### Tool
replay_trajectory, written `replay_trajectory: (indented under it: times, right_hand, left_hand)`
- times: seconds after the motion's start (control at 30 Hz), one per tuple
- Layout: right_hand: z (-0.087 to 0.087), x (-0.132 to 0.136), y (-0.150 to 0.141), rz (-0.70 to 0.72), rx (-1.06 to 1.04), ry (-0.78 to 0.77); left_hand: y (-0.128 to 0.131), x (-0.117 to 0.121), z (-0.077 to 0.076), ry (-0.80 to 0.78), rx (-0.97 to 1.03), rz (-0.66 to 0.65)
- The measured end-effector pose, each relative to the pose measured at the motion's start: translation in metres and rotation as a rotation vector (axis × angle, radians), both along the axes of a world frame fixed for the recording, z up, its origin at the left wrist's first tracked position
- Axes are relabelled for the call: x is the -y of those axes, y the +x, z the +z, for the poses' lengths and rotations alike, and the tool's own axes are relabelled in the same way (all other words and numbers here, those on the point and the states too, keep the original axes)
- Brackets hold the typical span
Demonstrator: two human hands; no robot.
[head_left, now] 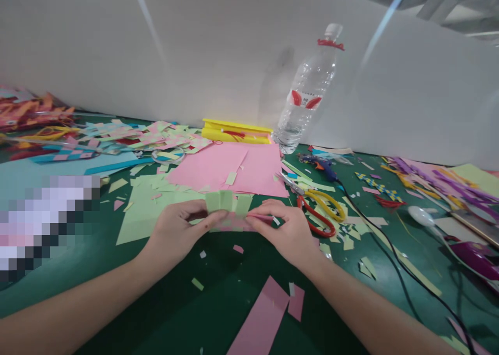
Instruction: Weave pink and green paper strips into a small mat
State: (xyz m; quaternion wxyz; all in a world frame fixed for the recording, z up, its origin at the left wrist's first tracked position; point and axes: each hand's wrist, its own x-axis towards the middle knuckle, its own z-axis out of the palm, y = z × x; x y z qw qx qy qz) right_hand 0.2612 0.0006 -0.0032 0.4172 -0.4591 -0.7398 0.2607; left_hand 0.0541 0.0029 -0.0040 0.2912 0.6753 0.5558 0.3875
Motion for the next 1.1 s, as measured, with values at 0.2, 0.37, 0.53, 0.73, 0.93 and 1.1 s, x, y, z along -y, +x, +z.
replay_trajectory:
  times: [0.2, 0.37, 0.53, 0.73, 0.93, 1.1]
  right_hand:
    - [0.0015, 0.001, -0.004, 0.066, -0.049, -0.007]
    - [0.0014, 0.0042, -0.0084, 0.123, -0.03, 0.069]
    - [0.0037, 0.0039, -0.0061, 0.104, -0.029, 0.044]
    - [0.0037, 0.0008, -0.0034, 0.108, 0.005, 0.047]
    - [0.0032, 0.0002, -0.0023, 0.123, 0.044, 0.084]
    - [0.006, 0.0032, -0.0013, 0.089, 0.052, 0.008]
  left_hand:
    - [0.0053, 0.0031, -0.0038, -0.13, 0.299, -0.132]
    - [0.0064, 0.0047, -0.0038, -0.149, 0.265, -0.141]
    - [0.0058, 0.0039, -0.0011, -0.143, 0.214, -0.022]
    - [0.0073, 0.0025, 0.0022, -0.212, 0.314, -0.034]
    - [0.0087, 0.0023, 0.0032, -0.257, 0.353, -0.033]
    - [0.0064, 0.0005, -0.0012, -0.194, 0.277, -0.033]
